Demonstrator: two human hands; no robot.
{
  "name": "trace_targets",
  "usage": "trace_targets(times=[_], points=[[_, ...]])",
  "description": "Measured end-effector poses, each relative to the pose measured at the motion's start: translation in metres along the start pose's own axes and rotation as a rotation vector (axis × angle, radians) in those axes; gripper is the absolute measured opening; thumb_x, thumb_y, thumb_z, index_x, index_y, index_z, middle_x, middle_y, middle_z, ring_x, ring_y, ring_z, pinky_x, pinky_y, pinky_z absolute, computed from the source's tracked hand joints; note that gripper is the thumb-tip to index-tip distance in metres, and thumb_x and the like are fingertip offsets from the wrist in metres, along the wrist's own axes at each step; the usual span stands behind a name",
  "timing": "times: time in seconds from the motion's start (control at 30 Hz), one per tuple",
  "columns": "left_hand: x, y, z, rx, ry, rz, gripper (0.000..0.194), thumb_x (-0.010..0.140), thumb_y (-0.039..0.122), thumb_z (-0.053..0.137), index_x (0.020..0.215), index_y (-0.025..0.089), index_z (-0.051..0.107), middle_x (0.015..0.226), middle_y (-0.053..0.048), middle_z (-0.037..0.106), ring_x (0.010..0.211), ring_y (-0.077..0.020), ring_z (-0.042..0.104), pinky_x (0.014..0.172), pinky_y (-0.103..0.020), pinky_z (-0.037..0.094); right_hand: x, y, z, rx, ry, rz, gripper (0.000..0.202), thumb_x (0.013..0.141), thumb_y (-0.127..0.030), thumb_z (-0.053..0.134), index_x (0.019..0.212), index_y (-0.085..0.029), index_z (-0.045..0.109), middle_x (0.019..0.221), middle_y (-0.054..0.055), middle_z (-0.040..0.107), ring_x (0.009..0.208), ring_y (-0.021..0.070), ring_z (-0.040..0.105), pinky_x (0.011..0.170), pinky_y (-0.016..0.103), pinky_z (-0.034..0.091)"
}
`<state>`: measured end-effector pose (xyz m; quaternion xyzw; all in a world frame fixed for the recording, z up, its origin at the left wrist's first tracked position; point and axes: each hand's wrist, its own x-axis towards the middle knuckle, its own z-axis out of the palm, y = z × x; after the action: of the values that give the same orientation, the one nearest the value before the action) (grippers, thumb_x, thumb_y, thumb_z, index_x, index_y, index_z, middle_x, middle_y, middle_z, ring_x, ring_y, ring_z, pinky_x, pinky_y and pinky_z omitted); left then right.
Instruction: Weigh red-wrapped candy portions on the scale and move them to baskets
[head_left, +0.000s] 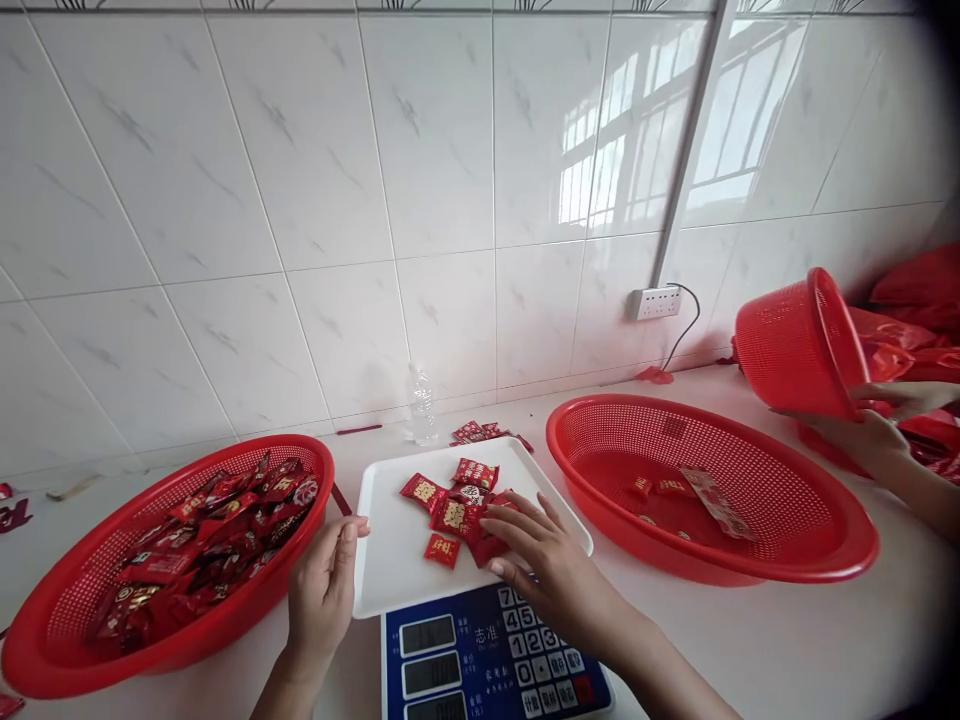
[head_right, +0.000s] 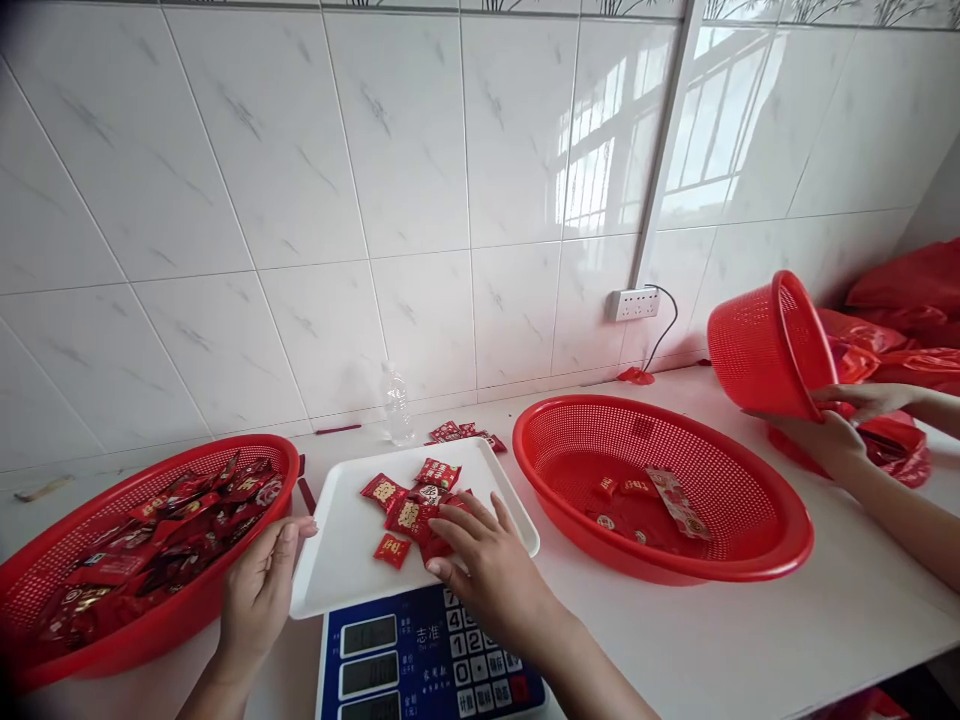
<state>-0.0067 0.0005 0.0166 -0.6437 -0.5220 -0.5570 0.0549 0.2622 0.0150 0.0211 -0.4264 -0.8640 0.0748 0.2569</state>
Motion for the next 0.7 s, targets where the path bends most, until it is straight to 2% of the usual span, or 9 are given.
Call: trace_targets(times=[0.13,0.33,0.5,0.7], points=[[0.0,0.002,-0.001,0.024,-0.023,0.021,0.03,0.091,0.039,0.045,0.083,0.019,0.066,0.077,-0.006,0.074,0.073,-0.0192,0.071,0.064,-0.025,0.058,-0.008,0.023,-0.003,-0.017,0.063,0.037,0.036,0.094,-0.037,0.048,0.125,-0.025,0.059,0.13,0.008,0.059,0.131,0.0316,0.043,0.104,0.06,0.036],[-0.004,-0.005,-0.003,0.034,-0.065,-0.01,0.028,0.091,0.037,0.047,0.085,0.019,0.067,0.081,-0.006,0.073,0.079,-0.0193,0.07,0.069,-0.026,0.057,-0.011,0.031,-0.01,-0.001,-0.057,0.021,0.035,0.09,-0.035,0.055,0.123,-0.025,0.061,0.133,0.01,0.056,0.124,0.0303,0.051,0.104,0.059,0.037],[-0.008,-0.017,-0.003,-0.027,0.008,-0.125,0.027,0.093,0.036,0.046,0.088,0.02,0.068,0.084,-0.004,0.072,0.083,-0.0177,0.068,0.078,-0.026,0.055,-0.009,0.037,-0.006,-0.024,-0.026,-0.036,0.036,0.087,-0.032,0.057,0.122,-0.026,0.062,0.131,0.009,0.059,0.117,0.0302,0.057,0.1,0.056,0.044],[-0.013,-0.038,0.004,-0.135,0.151,-0.358,0.034,0.092,0.045,0.046,0.083,0.019,0.067,0.084,-0.005,0.072,0.084,-0.019,0.068,0.078,-0.028,0.056,-0.012,0.051,0.005,-0.167,0.069,-0.2,0.037,0.089,-0.044,0.055,0.118,-0.024,0.066,0.123,0.01,0.064,0.112,0.0298,0.061,0.099,0.052,0.048]])
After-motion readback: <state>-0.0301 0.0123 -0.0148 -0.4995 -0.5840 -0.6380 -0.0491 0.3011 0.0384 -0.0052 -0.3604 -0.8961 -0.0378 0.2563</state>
